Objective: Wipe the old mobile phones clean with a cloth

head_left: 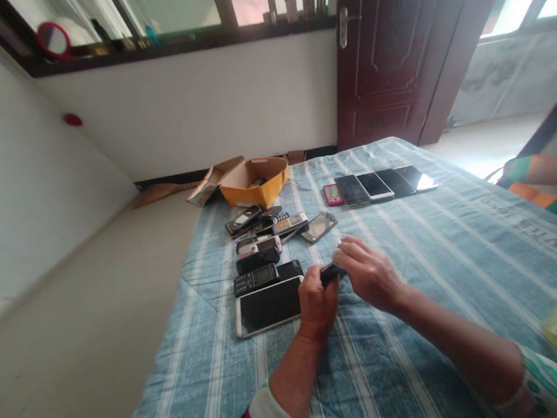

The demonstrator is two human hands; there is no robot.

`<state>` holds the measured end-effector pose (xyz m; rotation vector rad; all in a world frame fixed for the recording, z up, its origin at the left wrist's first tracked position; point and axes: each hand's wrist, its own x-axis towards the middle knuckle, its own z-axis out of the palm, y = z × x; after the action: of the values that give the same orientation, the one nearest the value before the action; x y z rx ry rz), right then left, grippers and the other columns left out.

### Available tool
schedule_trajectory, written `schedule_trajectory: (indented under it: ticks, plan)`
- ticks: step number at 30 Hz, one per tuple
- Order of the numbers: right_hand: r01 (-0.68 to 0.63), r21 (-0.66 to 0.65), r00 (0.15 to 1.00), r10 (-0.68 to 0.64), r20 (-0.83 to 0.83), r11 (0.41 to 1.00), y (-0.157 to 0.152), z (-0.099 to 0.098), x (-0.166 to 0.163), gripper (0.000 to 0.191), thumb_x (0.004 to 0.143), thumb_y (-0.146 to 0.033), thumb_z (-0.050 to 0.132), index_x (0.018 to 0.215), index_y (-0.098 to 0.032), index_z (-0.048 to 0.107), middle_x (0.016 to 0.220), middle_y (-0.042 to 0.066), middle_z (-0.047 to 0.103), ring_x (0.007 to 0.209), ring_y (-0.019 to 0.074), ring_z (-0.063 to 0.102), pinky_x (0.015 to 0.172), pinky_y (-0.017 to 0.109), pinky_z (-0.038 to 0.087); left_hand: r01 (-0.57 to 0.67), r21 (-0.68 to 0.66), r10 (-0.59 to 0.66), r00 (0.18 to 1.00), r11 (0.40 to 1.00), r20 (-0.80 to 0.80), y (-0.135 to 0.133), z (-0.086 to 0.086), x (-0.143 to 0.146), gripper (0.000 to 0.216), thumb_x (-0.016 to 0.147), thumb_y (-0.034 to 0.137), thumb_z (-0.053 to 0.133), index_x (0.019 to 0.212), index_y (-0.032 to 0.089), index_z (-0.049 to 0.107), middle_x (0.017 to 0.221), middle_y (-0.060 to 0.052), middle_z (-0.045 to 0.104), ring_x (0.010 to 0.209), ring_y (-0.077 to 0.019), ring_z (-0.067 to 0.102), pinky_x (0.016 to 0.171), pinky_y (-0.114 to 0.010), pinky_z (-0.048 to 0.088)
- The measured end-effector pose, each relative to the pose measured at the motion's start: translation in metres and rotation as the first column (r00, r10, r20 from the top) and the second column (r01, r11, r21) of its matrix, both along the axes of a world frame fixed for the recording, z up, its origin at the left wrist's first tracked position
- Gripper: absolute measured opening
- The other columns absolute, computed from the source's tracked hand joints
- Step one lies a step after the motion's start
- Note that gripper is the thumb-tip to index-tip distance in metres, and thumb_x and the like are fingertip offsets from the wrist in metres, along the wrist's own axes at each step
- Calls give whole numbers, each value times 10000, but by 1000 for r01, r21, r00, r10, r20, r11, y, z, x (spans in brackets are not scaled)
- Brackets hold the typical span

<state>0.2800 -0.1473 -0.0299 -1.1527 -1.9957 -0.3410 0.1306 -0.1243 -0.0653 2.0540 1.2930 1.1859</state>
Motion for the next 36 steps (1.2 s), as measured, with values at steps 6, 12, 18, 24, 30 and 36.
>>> schedule_trajectory:
  ticks: [6, 12, 18, 24, 30, 36]
  plan:
    - [-10, -17, 1000, 11, 13, 1000, 2, -4, -3, 296, 930, -80, 367, 922, -157, 652, 881, 100, 623, 1060, 234, 548, 889, 368, 522, 17, 12, -17, 1000, 1000, 0, 0, -2, -2, 133, 860, 306, 548, 838, 184, 595, 741, -14, 639, 688, -163, 615, 664, -266, 479]
    - [136, -79, 990, -138, -20, 988, 8, -5, 16, 294, 912, -62, 380, 808, -165, 635, 841, 91, 605, 962, 226, 551, 763, 317, 521, -13, -21, 13, 1000, 1000, -4, 1, 0, -2, 121, 843, 300, 584, 845, 182, 607, 750, -15, 653, 711, -173, 638, 686, -276, 496]
    - [71, -35, 997, -72, -20, 997, 3, -3, 5, 298, 925, -61, 364, 871, -151, 642, 871, 102, 606, 1039, 237, 541, 845, 344, 516, -12, -5, 12, 1000, 1000, 4, 1, -1, -2, 119, 832, 298, 597, 871, 186, 610, 760, -13, 661, 713, -170, 640, 686, -272, 501]
    - [-72, 33, 997, 72, 10, 997, -4, -3, -13, 274, 937, -88, 379, 978, -128, 647, 906, 110, 623, 1082, 241, 547, 934, 387, 513, 39, 39, -40, 999, 998, 32, -1, -2, -3, 97, 851, 251, 539, 854, 177, 601, 766, -20, 650, 702, -155, 626, 672, -257, 487]
    - [74, -15, 997, -75, -29, 997, 6, -8, 11, 302, 926, -70, 370, 892, -153, 659, 892, 106, 628, 1058, 239, 558, 855, 354, 534, 11, 2, -11, 1000, 1000, 4, -1, 0, -2, 100, 840, 283, 575, 825, 187, 602, 741, -11, 637, 697, -161, 624, 663, -258, 481]
    - [70, -9, 996, -70, -51, 998, 1, -4, 5, 301, 919, -74, 384, 920, -172, 668, 914, 101, 634, 1068, 235, 563, 868, 363, 535, 22, 31, -23, 1000, 999, 12, 0, -1, -2, 99, 842, 274, 558, 818, 185, 595, 743, -16, 633, 697, -162, 618, 662, -259, 477]
